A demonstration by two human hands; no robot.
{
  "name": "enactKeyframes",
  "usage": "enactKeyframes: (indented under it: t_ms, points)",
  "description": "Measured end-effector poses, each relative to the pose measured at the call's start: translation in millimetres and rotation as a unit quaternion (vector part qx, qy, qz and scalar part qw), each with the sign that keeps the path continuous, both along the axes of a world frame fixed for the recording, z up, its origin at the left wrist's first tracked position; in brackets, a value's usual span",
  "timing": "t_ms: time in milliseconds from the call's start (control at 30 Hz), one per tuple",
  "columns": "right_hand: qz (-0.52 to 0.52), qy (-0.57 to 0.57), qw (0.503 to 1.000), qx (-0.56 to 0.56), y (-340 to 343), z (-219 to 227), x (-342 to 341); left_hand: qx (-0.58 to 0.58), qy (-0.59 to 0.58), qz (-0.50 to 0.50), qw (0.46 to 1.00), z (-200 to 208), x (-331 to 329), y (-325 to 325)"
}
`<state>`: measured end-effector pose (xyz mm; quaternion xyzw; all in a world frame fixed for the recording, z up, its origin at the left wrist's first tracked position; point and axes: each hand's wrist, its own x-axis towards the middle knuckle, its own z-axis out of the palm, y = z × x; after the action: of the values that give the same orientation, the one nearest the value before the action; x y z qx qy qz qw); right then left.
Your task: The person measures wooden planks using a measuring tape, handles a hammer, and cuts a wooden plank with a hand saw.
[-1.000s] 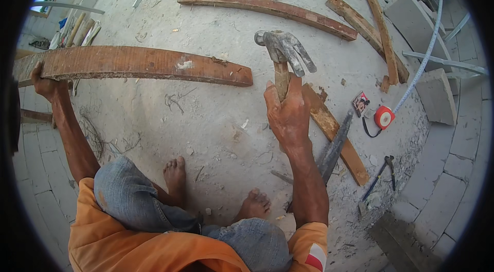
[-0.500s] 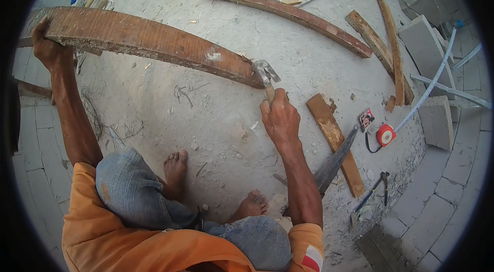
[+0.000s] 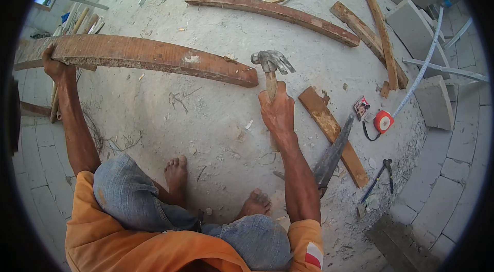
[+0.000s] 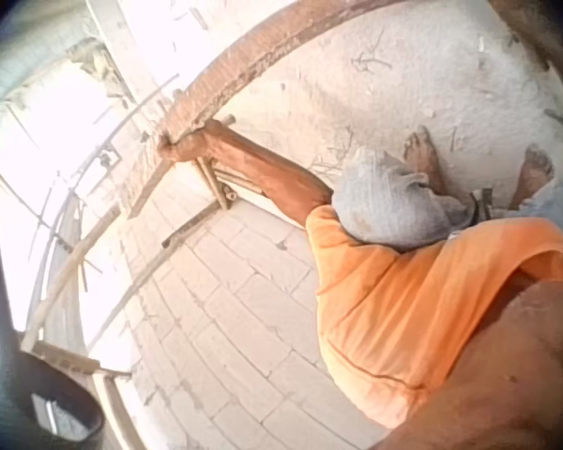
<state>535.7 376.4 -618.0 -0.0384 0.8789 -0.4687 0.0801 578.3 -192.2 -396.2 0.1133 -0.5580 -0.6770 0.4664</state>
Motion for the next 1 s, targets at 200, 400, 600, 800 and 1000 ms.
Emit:
enactKeyframes:
  t_ms: [200, 400, 600, 800, 1000]
  points:
    - [-0.047, 0.062, 0.996, -0.048, -8, 20, -7, 0.044, -0.022, 0.0, 0.999, -51, 34, -77]
    - [-0.036, -0.118, 0.991, -0.052, -7, -6, -26, 0.039, -0.025, 0.064, 0.997, -45, 4, -42]
    - [-0.081, -0.02, 0.984, -0.154, 6, 76, -58, 0.013, 0.013, 0.077, 0.997, 24, -53, 3]
    - [0.081, -0.188, 0.979, 0.008, -5, -20, -54, -0.011, 0.04, 0.103, 0.994, 36, -78, 56]
    - [-0.102, -0.206, 0.96, -0.159, 20, -25, -12, -0.001, -0.052, 0.222, 0.974, 28, -84, 64]
